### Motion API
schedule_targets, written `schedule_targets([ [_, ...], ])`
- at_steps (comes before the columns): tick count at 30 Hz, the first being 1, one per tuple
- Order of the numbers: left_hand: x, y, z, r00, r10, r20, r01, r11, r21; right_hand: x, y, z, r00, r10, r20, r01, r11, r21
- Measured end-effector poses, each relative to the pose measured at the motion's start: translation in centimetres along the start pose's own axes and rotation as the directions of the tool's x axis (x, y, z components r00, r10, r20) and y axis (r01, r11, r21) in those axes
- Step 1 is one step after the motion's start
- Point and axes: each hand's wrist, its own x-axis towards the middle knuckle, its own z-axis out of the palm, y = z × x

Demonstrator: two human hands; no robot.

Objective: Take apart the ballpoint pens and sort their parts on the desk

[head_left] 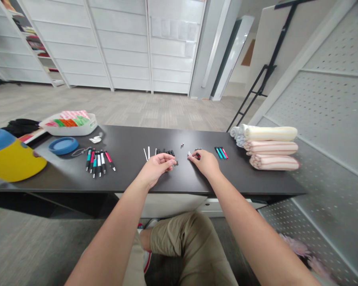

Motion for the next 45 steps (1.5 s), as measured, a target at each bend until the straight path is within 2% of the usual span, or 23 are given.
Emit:
schedule_targets([
  [4,-0.1,0.2,0.4,0.998,0.063,-0.018,-0.063,0.998,0.031,0.0,0.3,0.1,0.998,-0.014,-0.054,0.017,0.998,0.065],
  [10,0.1,0.6,1.5,0.986,0.16,-0.042,-0.158,0.986,0.056,-0.7,0.2,-0.8,0.951,-0.056,-0.304,0.128,0.966,0.225],
  [14,1.0,0.5,1.6,0.967,0.247,-0.057,-0.225,0.941,0.254,-1.2,-0.4,-1.6,0.935,-0.07,-0.346,0.159,0.959,0.235],
  [16,1.5,0.6,1.7,0.946,0.32,-0.053,-0.264,0.853,0.45,-1.4,-0.7,-1.8,0.937,-0.064,-0.344,0.151,0.961,0.231],
  [19,2.4,1.0,2.3,0.892,0.451,0.022,-0.322,0.602,0.73,-1.4,-0.9,-2.0,0.941,-0.054,-0.333,0.134,0.965,0.224],
  [21,3.1,1.2,2.9,0.863,0.496,0.094,-0.354,0.462,0.813,-1.4,-0.8,-2.1,0.945,-0.047,-0.323,0.121,0.969,0.214],
  [23,3.9,1.1,3.7,0.859,0.494,0.136,-0.371,0.415,0.831,-1.4,-0.8,-2.1,0.947,-0.049,-0.319,0.118,0.973,0.2],
  [29,5.5,-0.1,4.8,0.891,0.423,0.164,-0.336,0.372,0.865,-1.3,-0.6,-2.1,0.944,-0.091,-0.316,0.159,0.967,0.197],
  [33,5.8,-0.2,4.9,0.91,0.387,0.148,-0.265,0.271,0.925,-1.1,-0.6,-1.9,0.949,-0.095,-0.302,0.161,0.966,0.201],
  [38,5.9,-0.3,4.9,0.912,0.386,0.139,-0.212,0.153,0.965,-1.0,-0.6,-1.8,0.963,-0.087,-0.256,0.144,0.966,0.213],
  [45,6.0,-0.7,5.0,0.92,0.372,0.124,-0.187,0.138,0.973,-1.1,-0.6,-1.9,0.961,-0.078,-0.267,0.137,0.968,0.211],
])
